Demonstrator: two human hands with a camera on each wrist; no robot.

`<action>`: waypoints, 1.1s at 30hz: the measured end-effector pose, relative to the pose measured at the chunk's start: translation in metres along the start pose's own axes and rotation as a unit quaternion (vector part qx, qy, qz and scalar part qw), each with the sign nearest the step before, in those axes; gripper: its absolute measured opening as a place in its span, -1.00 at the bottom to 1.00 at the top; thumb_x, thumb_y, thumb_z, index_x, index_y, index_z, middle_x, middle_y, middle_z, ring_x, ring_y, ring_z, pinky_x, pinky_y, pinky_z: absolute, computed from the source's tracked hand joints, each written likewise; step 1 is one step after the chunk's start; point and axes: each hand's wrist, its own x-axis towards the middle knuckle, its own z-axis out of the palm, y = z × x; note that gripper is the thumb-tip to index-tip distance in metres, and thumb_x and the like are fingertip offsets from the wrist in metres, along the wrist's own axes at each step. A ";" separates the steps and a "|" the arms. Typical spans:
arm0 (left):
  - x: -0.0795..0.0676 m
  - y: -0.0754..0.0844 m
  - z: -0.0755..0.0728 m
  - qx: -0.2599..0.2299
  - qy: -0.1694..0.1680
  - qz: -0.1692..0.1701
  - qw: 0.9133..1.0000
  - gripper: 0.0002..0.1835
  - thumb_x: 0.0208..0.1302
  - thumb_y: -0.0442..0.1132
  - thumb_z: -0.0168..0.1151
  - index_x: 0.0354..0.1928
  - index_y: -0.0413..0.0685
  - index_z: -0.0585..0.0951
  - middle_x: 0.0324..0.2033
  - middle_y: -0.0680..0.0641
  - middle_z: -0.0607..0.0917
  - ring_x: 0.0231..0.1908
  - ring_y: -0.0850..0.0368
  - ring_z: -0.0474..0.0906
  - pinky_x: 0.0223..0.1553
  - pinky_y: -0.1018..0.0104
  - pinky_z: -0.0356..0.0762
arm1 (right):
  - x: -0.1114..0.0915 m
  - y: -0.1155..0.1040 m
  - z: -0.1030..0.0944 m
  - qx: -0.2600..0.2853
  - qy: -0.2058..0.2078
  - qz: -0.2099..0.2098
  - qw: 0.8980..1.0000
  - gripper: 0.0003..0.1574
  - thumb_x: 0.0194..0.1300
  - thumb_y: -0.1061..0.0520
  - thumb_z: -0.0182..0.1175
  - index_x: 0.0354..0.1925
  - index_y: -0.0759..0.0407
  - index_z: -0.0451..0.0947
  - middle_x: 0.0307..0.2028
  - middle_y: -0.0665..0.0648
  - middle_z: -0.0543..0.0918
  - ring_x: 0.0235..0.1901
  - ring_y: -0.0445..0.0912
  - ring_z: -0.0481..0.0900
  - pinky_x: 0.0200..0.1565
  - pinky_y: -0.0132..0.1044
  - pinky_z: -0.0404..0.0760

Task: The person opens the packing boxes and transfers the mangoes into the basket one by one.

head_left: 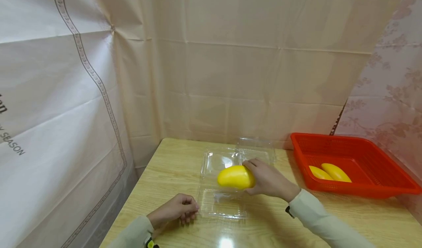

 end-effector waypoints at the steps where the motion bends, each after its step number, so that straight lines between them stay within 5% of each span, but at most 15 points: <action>1: 0.000 0.000 0.000 0.001 0.000 0.002 1.000 -0.70 0.55 -0.20 0.15 -0.20 -0.36 0.63 -0.42 -0.07 0.70 -0.51 0.18 0.52 -0.53 0.38 0.50 | -0.001 0.001 -0.001 -0.001 -0.001 0.006 1.000 0.03 -0.11 -0.15 0.65 0.21 0.34 0.51 0.06 0.21 0.63 0.03 0.10 0.59 0.05 0.01 0.68; 33: -0.001 -0.001 -0.001 0.000 0.000 0.004 1.000 -0.70 0.55 -0.18 0.15 -0.17 -0.34 0.64 -0.41 -0.09 0.70 -0.49 0.18 0.53 -0.51 0.38 0.50 | -0.018 0.045 -0.025 -0.013 0.006 0.086 0.996 0.02 -0.08 -0.16 0.66 0.22 0.31 0.51 0.07 0.23 0.61 -0.10 0.04 0.56 -0.06 -0.01 0.70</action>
